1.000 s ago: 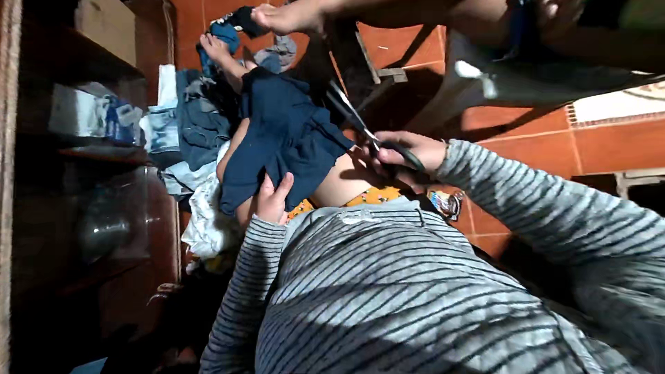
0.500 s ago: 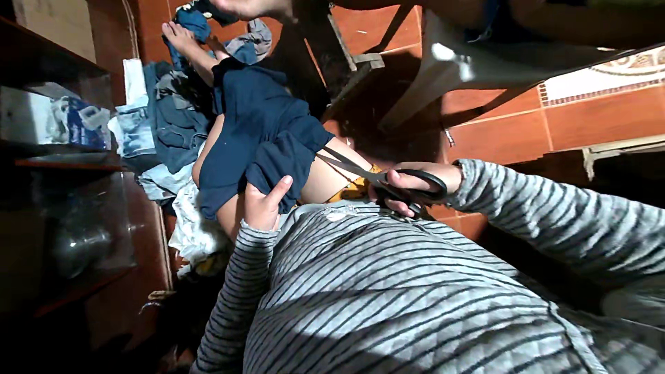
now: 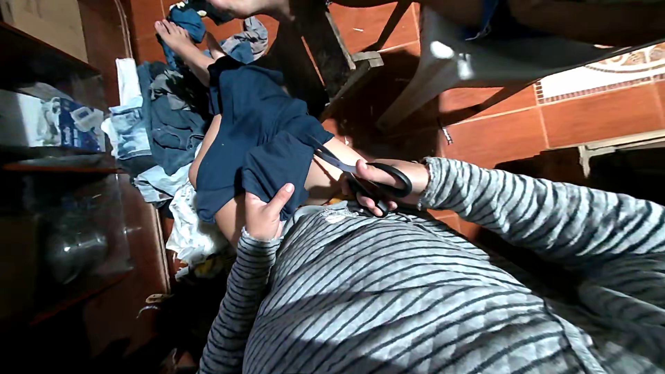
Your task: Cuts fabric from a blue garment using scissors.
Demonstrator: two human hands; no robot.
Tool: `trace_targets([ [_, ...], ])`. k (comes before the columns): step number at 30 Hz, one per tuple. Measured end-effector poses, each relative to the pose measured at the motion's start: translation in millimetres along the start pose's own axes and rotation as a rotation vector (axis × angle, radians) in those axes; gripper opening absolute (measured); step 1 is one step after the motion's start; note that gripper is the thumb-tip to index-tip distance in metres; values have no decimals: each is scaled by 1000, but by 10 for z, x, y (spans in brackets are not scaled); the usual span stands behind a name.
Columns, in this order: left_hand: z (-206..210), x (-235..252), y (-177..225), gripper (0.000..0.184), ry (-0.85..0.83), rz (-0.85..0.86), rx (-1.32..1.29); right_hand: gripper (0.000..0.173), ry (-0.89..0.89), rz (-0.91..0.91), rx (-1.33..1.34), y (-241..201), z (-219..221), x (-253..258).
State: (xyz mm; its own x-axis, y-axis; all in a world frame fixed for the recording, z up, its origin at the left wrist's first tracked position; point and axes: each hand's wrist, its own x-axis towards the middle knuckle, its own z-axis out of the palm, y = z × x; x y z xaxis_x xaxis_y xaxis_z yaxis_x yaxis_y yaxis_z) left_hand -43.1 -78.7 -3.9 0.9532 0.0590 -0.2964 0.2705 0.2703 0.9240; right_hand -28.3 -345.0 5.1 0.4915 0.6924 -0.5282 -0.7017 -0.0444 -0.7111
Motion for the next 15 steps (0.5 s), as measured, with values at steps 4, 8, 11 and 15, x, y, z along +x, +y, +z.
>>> trace_targets([
  [4,-25,-16,11,58,-53,11,-9,68,-31,-13,2,24,-27,-28],
  [8,-3,-22,18,62,-81,-19,-11,64,-4,-15,2,12,-1,1],
  [11,-5,-26,22,64,-85,-12,-9,60,-2,-21,16,20,6,28],
  [15,-7,-31,8,63,-92,-2,-10,58,3,-14,1,5,32,54],
])
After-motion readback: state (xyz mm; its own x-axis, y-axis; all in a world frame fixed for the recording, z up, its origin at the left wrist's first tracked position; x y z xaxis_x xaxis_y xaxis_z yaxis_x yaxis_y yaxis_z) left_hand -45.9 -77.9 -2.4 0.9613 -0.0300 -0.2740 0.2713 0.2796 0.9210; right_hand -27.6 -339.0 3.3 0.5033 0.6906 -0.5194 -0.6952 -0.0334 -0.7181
